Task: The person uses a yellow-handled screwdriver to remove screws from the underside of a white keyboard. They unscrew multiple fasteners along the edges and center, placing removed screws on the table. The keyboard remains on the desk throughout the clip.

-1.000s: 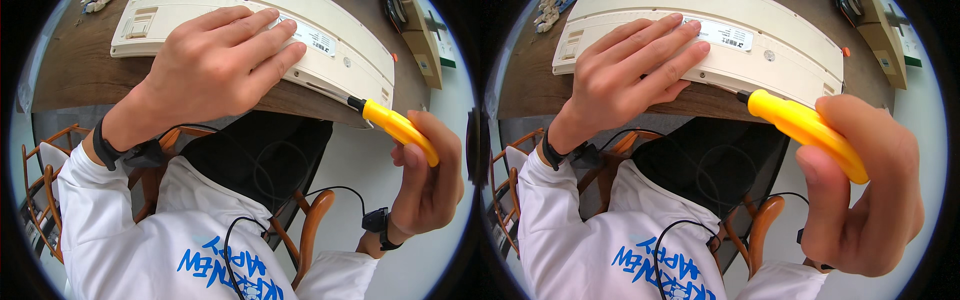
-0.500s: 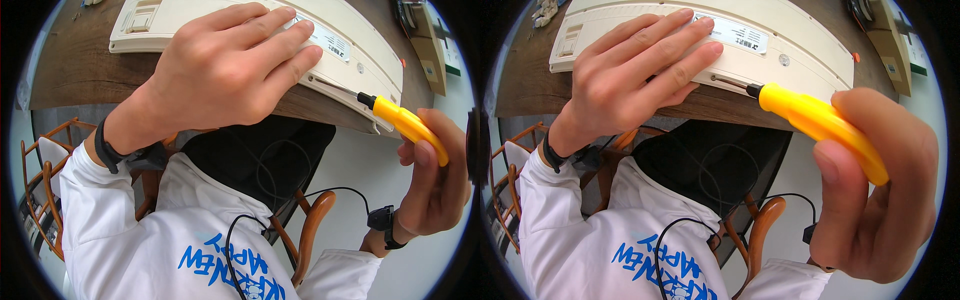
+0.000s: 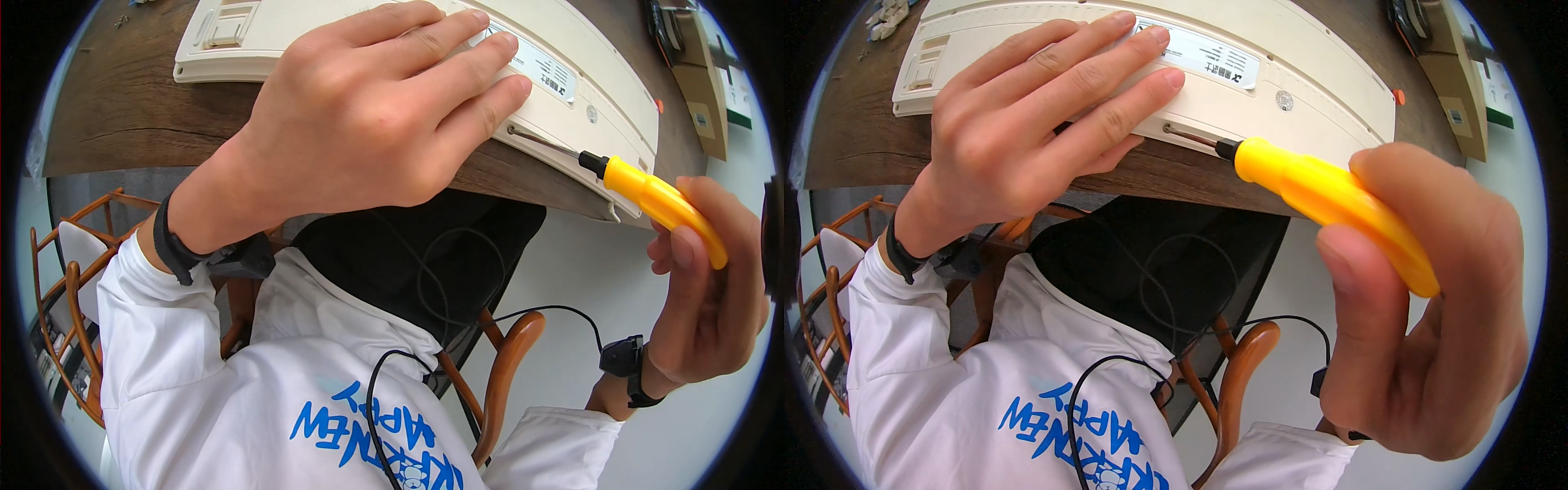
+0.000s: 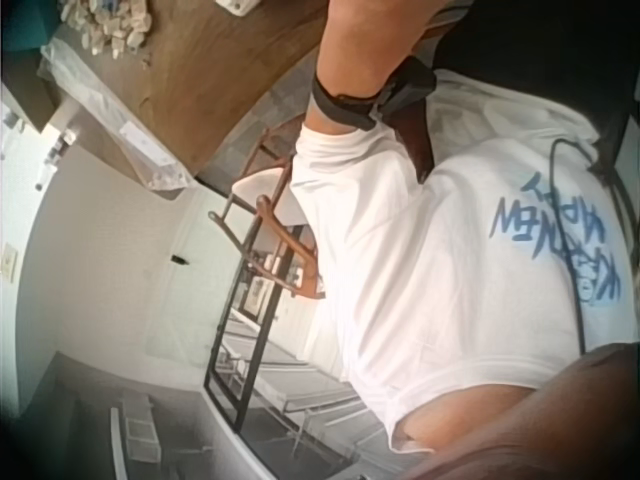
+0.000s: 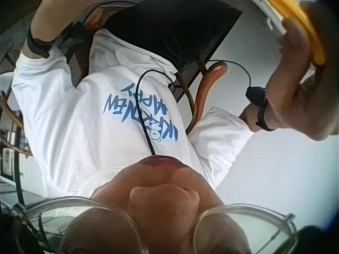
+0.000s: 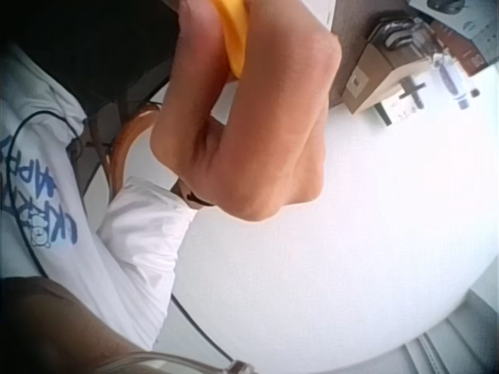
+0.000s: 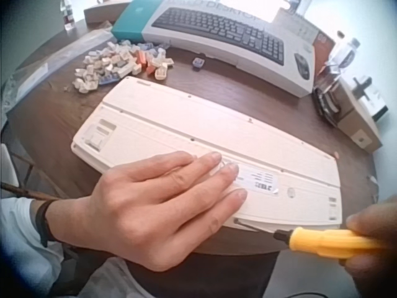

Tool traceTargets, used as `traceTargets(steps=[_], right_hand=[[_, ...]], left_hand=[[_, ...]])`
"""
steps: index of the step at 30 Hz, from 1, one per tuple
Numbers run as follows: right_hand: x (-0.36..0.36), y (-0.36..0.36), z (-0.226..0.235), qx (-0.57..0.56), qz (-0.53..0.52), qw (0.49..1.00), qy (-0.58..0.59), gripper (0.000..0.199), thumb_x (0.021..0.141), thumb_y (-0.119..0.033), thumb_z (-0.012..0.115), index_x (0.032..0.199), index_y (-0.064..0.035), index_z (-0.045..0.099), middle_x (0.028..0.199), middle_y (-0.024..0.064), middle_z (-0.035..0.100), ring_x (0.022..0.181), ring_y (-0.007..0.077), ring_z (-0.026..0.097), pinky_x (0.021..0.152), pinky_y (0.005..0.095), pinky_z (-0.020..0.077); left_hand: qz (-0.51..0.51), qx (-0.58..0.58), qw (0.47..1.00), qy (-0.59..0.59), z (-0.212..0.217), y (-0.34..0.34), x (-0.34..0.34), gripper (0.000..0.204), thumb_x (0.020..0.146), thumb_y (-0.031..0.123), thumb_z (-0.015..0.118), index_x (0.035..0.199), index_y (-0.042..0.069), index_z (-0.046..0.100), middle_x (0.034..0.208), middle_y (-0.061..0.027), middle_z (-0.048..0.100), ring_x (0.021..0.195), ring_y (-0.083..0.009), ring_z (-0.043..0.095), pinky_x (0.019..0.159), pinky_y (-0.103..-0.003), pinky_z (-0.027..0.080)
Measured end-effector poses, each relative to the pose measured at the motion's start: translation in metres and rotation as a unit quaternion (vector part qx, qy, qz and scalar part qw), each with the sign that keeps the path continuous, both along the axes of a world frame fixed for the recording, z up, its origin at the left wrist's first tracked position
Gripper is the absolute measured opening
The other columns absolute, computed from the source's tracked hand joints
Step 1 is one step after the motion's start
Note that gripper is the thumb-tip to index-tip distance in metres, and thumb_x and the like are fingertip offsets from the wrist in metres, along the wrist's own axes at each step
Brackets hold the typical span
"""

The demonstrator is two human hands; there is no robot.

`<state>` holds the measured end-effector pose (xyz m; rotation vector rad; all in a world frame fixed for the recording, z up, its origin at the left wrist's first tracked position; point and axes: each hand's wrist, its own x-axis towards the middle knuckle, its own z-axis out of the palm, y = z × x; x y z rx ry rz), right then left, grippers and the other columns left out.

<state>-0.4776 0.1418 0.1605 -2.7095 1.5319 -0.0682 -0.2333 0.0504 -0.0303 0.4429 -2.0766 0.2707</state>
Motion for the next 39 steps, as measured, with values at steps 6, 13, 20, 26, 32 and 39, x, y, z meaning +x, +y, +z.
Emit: traceTargets(steps=[6, 13, 20, 26, 32, 39], right_hand=[[0.007, -0.010, 0.003, 0.043, -0.007, 0.998, -0.044, 0.020, 0.099, -0.002, 0.065, 0.118, 0.0036, 0.063, 0.103, 0.0171, 0.068, 0.078, 0.0202, 0.065, 0.071, 0.0245, 0.0518], [0.020, -0.008, 0.006, 0.059, -0.094, 0.993, -0.039, 0.018, 0.102, -0.007, 0.063, 0.118, 0.0021, 0.064, 0.101, 0.0160, 0.069, 0.074, 0.0166, 0.064, 0.067, 0.0224, 0.0501], [0.011, -0.012, 0.009, -0.003, -0.007, 0.999, 0.047, 0.024, 0.108, -0.020, 0.062, 0.124, -0.0036, 0.068, 0.107, 0.0140, 0.074, 0.070, 0.0122, 0.067, 0.063, 0.0189, 0.0523], [0.010, -0.018, -0.001, -0.032, 0.018, 0.998, 0.041, 0.024, 0.108, -0.021, 0.061, 0.124, -0.0038, 0.067, 0.109, 0.0147, 0.073, 0.074, 0.0152, 0.067, 0.065, 0.0204, 0.0526], [0.012, -0.024, -0.005, -0.067, 0.072, 0.994, 0.057, 0.024, 0.109, -0.022, 0.060, 0.123, -0.0039, 0.065, 0.112, 0.0154, 0.071, 0.079, 0.0182, 0.067, 0.067, 0.0219, 0.0530], [0.019, -0.029, -0.007, 0.033, 0.063, 0.997, -0.043, 0.019, 0.103, -0.003, 0.051, 0.122, -0.0079, 0.053, 0.115, 0.0136, 0.056, 0.092, 0.0197, 0.059, 0.078, 0.0259, 0.0508]], left_hand=[[-0.002, -0.040, 0.999, 0.025, 0.000, -0.006, -0.005, 0.022, 0.088, 0.012, 0.077, 0.107, 0.002, 0.081, 0.105, -0.0158, 0.079, 0.099, -0.0267, 0.079, 0.085, -0.036, 0.064], [0.019, 0.012, 0.996, -0.081, 0.012, 0.004, 0.003, 0.028, 0.086, 0.016, 0.077, 0.113, 0.007, 0.080, 0.115, -0.0123, 0.078, 0.109, -0.0268, 0.076, 0.095, -0.038, 0.062], [-0.005, -0.099, 0.995, 0.023, 0.006, -0.012, -0.004, 0.022, 0.087, 0.010, 0.075, 0.105, -0.001, 0.080, 0.104, -0.0179, 0.078, 0.099, -0.0284, 0.079, 0.087, -0.036, 0.064], [0.036, 0.027, 0.995, -0.091, 0.015, 0.013, 0.002, 0.030, 0.083, 0.016, 0.077, 0.112, 0.010, 0.080, 0.117, -0.0093, 0.078, 0.110, -0.0259, 0.076, 0.096, -0.039, 0.061], [0.046, 0.019, 0.998, -0.050, 0.004, 0.018, -0.006, 0.025, 0.081, 0.014, 0.075, 0.104, 0.007, 0.081, 0.111, -0.0105, 0.078, 0.106, -0.0248, 0.076, 0.094, -0.036, 0.060], [0.040, 0.006, 0.999, -0.028, 0.005, 0.017, -0.007, 0.016, 0.081, 0.014, 0.075, 0.092, 0.005, 0.080, 0.103, -0.0124, 0.079, 0.102, -0.0241, 0.076, 0.091, -0.032, 0.059]])
